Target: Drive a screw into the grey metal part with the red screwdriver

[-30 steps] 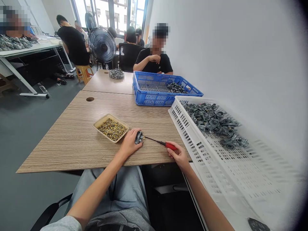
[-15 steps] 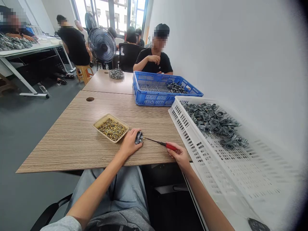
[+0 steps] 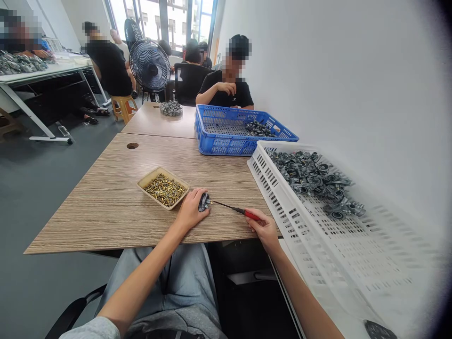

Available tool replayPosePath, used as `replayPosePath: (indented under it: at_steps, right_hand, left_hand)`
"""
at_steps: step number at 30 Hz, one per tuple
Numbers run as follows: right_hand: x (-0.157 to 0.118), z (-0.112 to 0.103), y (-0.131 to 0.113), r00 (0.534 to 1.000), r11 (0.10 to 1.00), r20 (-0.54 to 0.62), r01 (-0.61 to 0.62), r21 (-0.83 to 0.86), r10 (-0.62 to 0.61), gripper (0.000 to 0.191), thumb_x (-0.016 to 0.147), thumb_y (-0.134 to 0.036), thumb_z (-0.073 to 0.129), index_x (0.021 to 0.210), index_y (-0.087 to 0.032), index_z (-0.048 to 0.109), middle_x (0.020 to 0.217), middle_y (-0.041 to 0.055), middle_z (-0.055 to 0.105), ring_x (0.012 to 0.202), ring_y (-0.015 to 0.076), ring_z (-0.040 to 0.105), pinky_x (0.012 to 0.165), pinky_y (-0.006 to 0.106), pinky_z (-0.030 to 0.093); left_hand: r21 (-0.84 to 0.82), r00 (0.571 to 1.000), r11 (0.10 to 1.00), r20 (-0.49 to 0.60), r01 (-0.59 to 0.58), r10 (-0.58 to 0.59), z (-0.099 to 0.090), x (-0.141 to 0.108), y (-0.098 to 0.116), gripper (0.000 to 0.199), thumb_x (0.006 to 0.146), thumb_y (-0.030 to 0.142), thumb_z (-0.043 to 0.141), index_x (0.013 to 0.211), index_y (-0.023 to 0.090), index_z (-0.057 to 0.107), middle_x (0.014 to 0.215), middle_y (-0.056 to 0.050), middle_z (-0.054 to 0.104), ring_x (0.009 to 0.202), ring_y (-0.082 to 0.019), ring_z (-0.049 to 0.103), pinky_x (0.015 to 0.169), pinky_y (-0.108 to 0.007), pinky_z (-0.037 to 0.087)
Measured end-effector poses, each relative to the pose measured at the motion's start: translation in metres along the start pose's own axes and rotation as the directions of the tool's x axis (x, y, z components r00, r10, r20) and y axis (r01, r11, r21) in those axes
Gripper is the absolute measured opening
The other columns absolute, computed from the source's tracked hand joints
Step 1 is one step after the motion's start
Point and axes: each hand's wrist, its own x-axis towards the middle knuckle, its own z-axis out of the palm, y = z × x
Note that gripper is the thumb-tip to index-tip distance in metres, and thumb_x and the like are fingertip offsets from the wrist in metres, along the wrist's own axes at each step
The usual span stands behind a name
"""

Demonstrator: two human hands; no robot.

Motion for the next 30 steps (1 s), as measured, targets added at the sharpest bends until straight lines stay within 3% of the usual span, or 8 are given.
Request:
replayPosePath:
  at_steps: [30]
  right_hand:
    - [-0.0023, 0.0005, 0.0050, 0.999, 0.999, 0.009, 0.034, -0.012, -0.034, 0.029, 0.086, -0.033, 0.076, 0.114, -0.026, 0.082, 0.124, 0.0093, 0.071, 0.066, 0.0131, 0.060, 0.049, 0.027, 0.048]
  left_hand:
    - [0.022, 1.000, 1.000, -0.002, -0.002, 0.002, -0.0015, -0.0005, 0.0019, 0.058, 0.082, 0.019, 0.072, 0.136, 0.024, 0.051, 0.138, -0.009, 0.061, 0.128, -0.030, 0.057, 0.114, -0.048, 0.046]
